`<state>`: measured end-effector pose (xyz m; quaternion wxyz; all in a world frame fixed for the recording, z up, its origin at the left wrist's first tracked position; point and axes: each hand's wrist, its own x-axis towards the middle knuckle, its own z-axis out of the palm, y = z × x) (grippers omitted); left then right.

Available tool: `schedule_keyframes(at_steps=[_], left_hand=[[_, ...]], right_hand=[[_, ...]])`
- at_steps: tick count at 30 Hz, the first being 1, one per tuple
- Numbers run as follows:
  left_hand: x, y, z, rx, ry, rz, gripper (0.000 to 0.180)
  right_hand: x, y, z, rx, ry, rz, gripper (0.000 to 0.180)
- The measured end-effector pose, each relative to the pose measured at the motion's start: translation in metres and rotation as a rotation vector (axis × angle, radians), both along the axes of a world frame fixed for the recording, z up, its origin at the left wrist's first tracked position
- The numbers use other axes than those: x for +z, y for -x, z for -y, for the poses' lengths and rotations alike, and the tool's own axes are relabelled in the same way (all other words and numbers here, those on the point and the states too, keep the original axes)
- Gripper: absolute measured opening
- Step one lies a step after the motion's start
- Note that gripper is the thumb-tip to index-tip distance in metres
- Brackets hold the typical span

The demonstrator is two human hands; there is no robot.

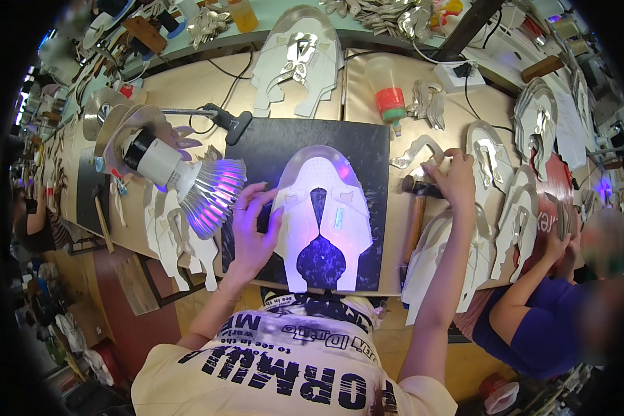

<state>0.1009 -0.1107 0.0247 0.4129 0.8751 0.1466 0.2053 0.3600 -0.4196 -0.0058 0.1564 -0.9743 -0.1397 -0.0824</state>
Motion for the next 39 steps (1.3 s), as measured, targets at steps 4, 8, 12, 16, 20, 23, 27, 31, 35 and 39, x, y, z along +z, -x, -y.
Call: schedule_keyframes(at_steps=[4, 8, 12, 16, 20, 23, 27, 31, 35, 39], left_hand=[[0.013, -0.004, 0.018, -0.210, -0.017, 0.043, 0.033], [0.024, -0.015, 0.047, -0.373, 0.225, 0.055, 0.041], [0.035, -0.023, 0.071, -0.342, 0.306, 0.090, 0.059], [0.039, -0.041, 0.092, -0.367, 0.262, 0.147, 0.065], [0.034, -0.054, 0.095, -0.781, 0.207, -0.033, 0.055], [0.038, -0.036, 0.097, -0.953, 0.778, -0.042, 0.057], [0.040, -0.014, 0.087, -0.791, 1.151, -0.106, 0.078], [0.037, -0.010, 0.075, -0.705, 1.289, -0.326, 0.043], [0.041, -0.003, 0.064, -0.412, 1.335, -0.249, 0.035], [0.035, 0.009, 0.038, -0.080, 1.888, 0.076, 0.046]], right_hand=[[0.001, 0.004, -0.012, -0.064, -0.450, -0.286, 0.023], [0.041, 0.031, -0.026, 0.021, -0.345, -0.089, 0.015], [0.090, 0.095, -0.026, 0.304, -0.101, -0.029, 0.008], [0.115, 0.141, -0.037, 0.473, -0.145, -0.149, 0.007], [0.139, 0.166, -0.027, 0.598, -0.436, -0.383, 0.011], [0.144, 0.174, -0.017, 0.627, -0.527, -0.517, 0.011], [0.135, 0.179, -0.018, 0.631, -0.585, -0.616, 0.009], [0.128, 0.179, -0.026, 0.756, -0.661, -0.695, 0.008], [0.127, 0.186, -0.034, 0.928, -0.649, -0.782, 0.010], [0.122, 0.190, -0.034, 0.952, -0.695, -0.782, 0.010]])
